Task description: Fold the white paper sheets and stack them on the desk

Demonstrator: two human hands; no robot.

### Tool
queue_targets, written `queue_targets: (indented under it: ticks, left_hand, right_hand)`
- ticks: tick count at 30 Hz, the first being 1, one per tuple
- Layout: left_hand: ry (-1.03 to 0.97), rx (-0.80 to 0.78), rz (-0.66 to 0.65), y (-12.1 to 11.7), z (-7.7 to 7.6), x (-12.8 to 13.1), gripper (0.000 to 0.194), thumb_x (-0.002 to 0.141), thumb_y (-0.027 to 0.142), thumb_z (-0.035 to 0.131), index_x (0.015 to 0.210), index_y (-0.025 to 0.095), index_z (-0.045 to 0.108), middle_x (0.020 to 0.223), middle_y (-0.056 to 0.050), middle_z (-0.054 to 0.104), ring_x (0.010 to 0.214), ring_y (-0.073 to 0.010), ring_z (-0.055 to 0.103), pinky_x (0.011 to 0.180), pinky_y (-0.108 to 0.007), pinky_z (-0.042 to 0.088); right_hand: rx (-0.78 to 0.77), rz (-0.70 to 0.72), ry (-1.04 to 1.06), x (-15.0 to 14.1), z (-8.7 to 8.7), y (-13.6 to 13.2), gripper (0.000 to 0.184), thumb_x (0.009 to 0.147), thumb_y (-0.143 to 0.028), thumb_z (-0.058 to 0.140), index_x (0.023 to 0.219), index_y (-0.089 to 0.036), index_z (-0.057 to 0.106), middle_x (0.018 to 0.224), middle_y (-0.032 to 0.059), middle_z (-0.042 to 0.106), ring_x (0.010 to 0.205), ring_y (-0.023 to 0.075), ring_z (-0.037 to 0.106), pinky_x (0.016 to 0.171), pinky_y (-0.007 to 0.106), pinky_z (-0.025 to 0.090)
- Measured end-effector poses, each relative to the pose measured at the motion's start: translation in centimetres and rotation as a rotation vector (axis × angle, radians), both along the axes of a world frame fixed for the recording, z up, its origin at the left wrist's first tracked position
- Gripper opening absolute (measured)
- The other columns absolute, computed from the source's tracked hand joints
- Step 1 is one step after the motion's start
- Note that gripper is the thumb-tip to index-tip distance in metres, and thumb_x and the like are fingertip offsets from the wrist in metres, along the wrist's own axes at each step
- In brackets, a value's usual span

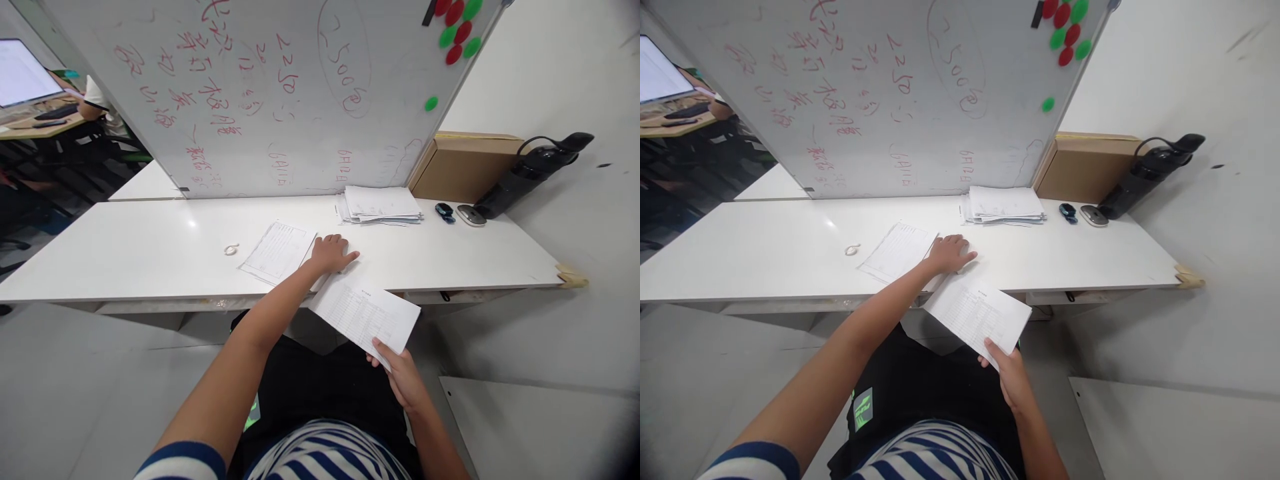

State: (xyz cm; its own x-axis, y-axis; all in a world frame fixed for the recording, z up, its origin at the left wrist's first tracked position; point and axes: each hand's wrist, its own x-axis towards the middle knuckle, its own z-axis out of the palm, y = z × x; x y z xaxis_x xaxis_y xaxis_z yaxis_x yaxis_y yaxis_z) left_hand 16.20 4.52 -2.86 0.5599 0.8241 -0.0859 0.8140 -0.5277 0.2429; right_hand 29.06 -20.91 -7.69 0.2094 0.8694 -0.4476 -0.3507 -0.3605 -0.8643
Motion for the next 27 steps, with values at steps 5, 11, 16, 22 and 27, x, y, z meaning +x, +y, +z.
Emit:
queue_targets:
  ticks: [5,11,16,22,27]
  left_hand:
    - [0.014,0.005,0.001,0.0,0.0,0.1,0.068,0.087,0.069,0.018,0.13,0.024,0.045,0.148,-0.008,0.035,0.134,-0.029,0.03,0.11,-0.052,0.019]
    - [0.035,0.021,0.012,-0.1,-0.1,0.2,0.066,0.087,0.068,0.022,0.129,0.024,0.045,0.149,-0.008,0.035,0.134,-0.0285,0.03,0.111,-0.054,0.015]
    - [0.066,0.026,0.011,-0.1,-0.3,0.5,0.063,0.088,0.066,0.022,0.129,0.025,0.046,0.15,-0.008,0.033,0.135,-0.0287,0.029,0.113,-0.056,0.008]
    - [0.095,0.019,0.013,-0.2,-0.3,1.0,0.06,0.09,0.061,0.023,0.132,0.023,0.043,0.149,-0.009,0.033,0.138,-0.0334,0.021,0.112,-0.059,-0.002]
    - [0.071,0.013,0.016,-0.1,-0.5,0.9,0.061,0.089,0.063,0.025,0.131,0.024,0.043,0.149,-0.008,0.033,0.136,-0.0328,0.024,0.112,-0.058,0.004]
  right_hand:
    - [-0.015,-0.004,-0.003,0.1,0.3,0.0,0.029,0.068,-0.044,0.076,0.076,-0.017,0.066,0.055,0.0002,0.057,0.061,0.0189,0.054,0.07,0.035,0.044]
    - [-0.025,-0.009,-0.024,-0.1,0.9,0.1,0.032,0.065,-0.045,0.078,0.074,-0.017,0.066,0.055,0.0007,0.057,0.06,0.0189,0.054,0.07,0.036,0.044]
    - [-0.035,-0.008,-0.024,0.0,0.7,0.0,0.031,0.066,-0.045,0.077,0.073,-0.017,0.066,0.054,0.0003,0.056,0.06,0.0189,0.055,0.07,0.036,0.045]
    - [-0.07,-0.016,-0.009,-0.1,0.7,0.2,0.033,0.064,-0.046,0.078,0.076,-0.018,0.066,0.056,0.0001,0.057,0.059,0.018,0.053,0.069,0.035,0.045]
    - [-0.072,-0.013,-0.009,0.0,0.4,0.2,0.032,0.064,-0.046,0.078,0.074,-0.018,0.066,0.055,-0.0001,0.057,0.06,0.0183,0.054,0.069,0.035,0.045]
